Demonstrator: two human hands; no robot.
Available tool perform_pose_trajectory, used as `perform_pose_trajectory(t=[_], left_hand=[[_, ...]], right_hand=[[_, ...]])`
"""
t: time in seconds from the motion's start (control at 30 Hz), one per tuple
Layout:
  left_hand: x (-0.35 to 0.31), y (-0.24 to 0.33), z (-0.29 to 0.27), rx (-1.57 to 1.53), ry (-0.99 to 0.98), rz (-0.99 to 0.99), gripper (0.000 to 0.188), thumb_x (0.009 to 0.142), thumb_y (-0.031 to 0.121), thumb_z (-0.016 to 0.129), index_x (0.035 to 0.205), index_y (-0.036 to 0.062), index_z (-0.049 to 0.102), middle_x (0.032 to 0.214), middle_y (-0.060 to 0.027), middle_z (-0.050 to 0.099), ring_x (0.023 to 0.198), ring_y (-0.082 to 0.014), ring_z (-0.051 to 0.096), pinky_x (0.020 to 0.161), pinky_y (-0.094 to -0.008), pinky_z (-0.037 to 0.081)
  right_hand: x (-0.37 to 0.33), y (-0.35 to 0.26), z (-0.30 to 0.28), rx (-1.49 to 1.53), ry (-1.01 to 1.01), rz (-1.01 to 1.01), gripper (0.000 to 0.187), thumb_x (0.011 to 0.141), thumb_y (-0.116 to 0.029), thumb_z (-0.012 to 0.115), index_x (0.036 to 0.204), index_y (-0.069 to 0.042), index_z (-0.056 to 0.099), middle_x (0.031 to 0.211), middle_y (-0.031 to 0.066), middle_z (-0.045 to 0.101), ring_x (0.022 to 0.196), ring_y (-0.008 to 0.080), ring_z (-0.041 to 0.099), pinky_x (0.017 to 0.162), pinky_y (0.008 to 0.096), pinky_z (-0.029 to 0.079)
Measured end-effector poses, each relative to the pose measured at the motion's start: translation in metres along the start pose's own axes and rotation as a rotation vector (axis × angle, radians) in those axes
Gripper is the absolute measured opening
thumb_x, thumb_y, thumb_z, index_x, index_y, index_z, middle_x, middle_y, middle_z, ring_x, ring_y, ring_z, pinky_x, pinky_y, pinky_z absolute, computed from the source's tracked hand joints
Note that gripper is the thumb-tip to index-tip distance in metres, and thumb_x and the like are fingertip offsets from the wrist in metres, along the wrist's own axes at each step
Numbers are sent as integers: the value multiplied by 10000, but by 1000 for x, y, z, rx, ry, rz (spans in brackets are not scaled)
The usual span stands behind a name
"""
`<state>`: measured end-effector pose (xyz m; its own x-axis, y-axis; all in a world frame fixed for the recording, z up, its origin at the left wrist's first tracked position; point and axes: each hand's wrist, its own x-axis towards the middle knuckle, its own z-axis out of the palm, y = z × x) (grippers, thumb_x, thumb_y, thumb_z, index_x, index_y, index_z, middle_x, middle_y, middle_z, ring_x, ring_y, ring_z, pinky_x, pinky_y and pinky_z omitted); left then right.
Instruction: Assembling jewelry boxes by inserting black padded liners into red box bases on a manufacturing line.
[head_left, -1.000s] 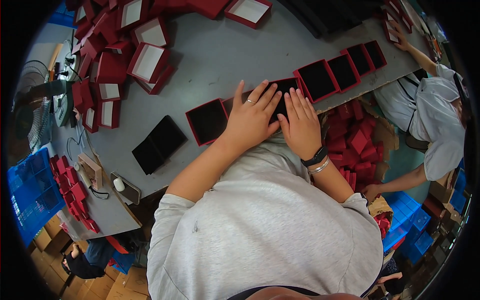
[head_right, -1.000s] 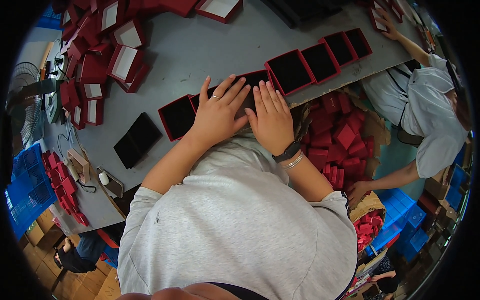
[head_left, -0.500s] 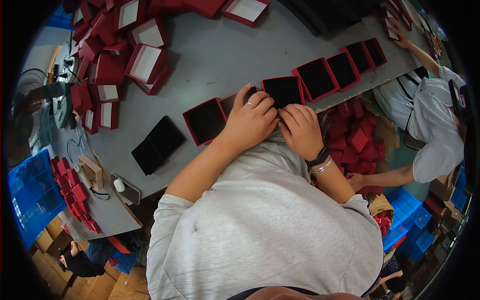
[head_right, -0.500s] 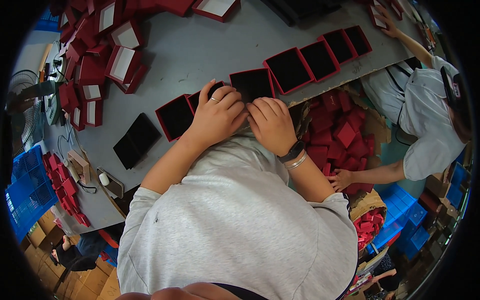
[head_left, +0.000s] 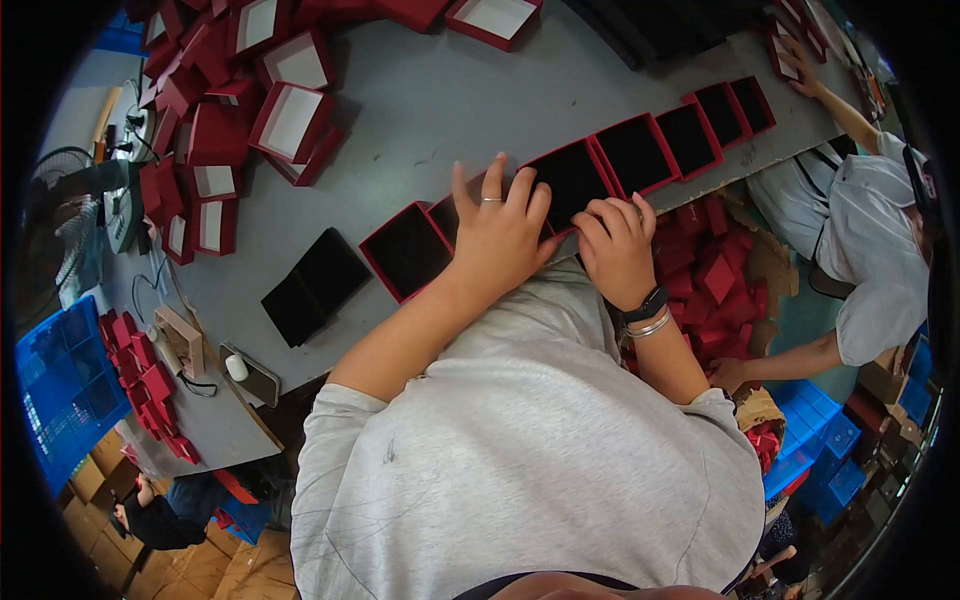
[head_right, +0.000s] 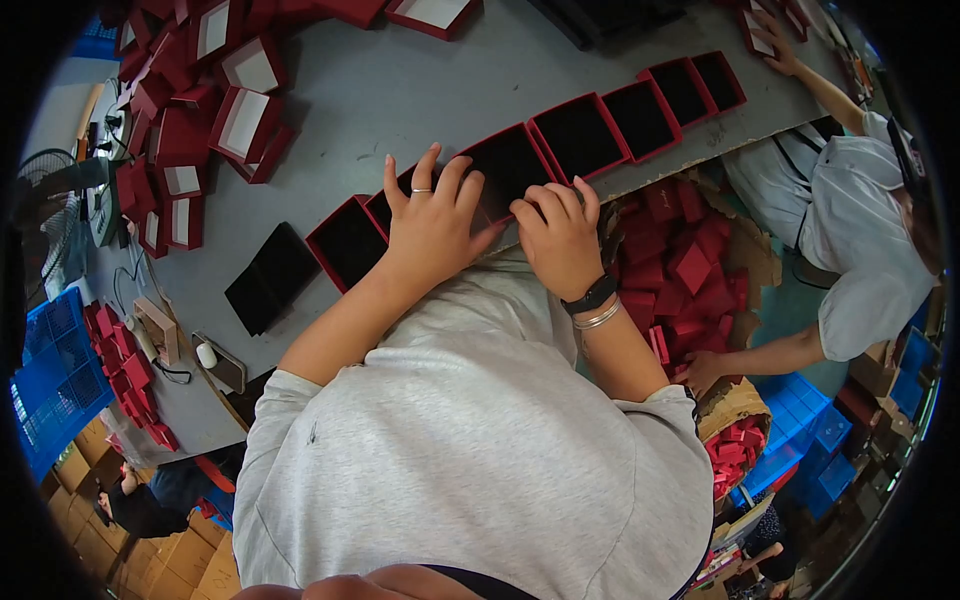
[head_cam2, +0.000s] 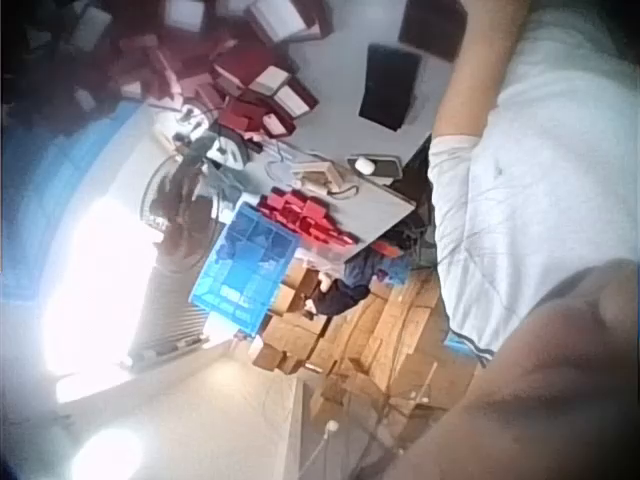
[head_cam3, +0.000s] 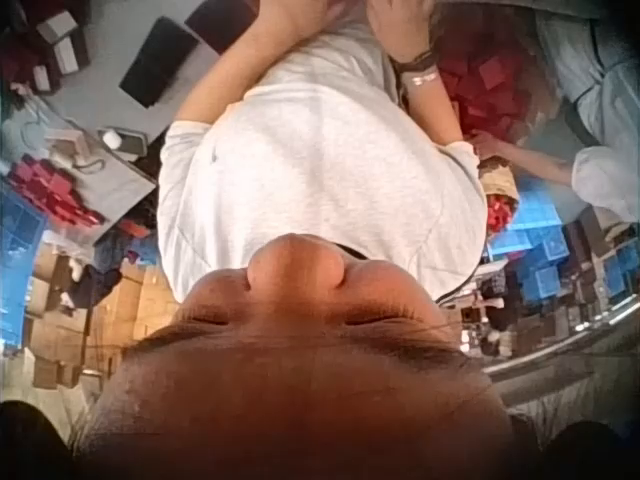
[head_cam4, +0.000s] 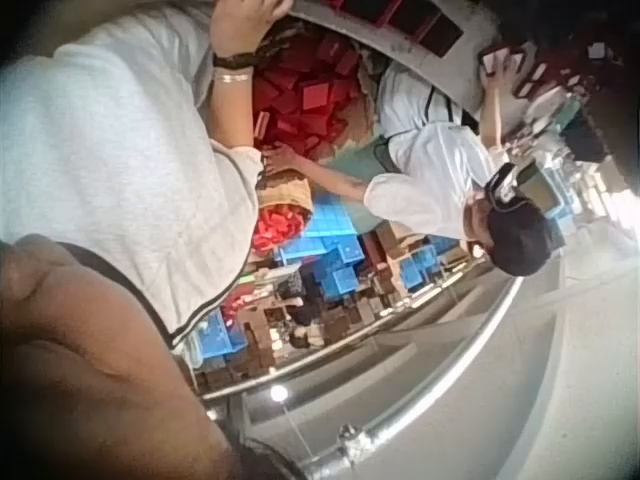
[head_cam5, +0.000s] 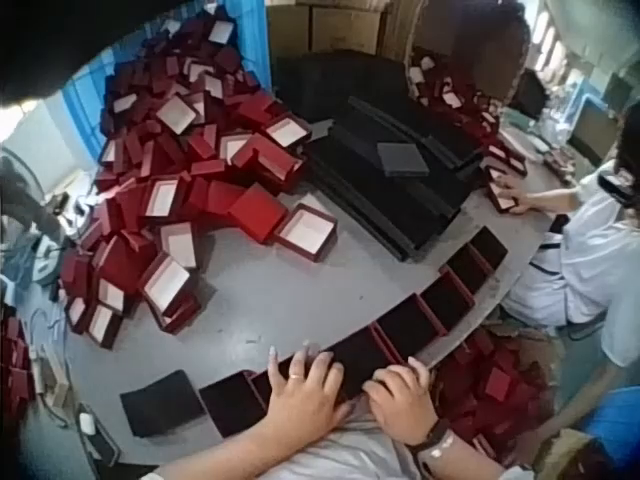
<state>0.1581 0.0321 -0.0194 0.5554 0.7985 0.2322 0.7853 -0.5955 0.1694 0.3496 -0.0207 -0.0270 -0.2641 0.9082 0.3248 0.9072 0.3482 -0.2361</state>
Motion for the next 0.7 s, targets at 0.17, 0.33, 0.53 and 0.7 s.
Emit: perform_pose_trajectory(t=[0.17, 0.33, 0.53, 0.7], left_hand=[[4, -8, -9, -133, -170, 1, 654, 755, 489, 784, 1275, 134, 605, 1392, -77, 524, 1398, -343, 401, 1129, -713, 162], [-13, -39, -63, -317, 44, 23, 801, 726, 522, 813, 1371, 127, 548, 1460, -110, 486, 1431, -328, 372, 1167, -650, 148], [-108, -90, -77, -391, 46, -408, 1022, 650, 471, 897, 1481, 100, 433, 1512, -131, 437, 1428, -323, 383, 1200, -577, 139], [-128, -70, -66, -191, -67, -412, 1131, 620, 432, 912, 1529, 54, 354, 1573, -162, 383, 1411, -297, 427, 1194, -580, 151]], right_hand=[[-2, -3, -1, 40, -42, 61, 276, 818, -105, 700, 1093, -116, 684, 1165, 59, 605, 1176, 246, 557, 1108, 494, 329], [-5, -3, -13, 22, -24, 95, 395, 867, -231, 718, 1233, -108, 632, 1258, 75, 594, 1231, 258, 535, 1113, 502, 313], [13, -58, -3, 258, -18, -114, 504, 895, -393, 703, 1314, -130, 603, 1368, 88, 559, 1315, 293, 487, 1132, 533, 293], [39, -113, 18, 292, -61, -320, 492, 890, -422, 700, 1320, -192, 632, 1435, 93, 534, 1387, 321, 431, 1159, 562, 268]])
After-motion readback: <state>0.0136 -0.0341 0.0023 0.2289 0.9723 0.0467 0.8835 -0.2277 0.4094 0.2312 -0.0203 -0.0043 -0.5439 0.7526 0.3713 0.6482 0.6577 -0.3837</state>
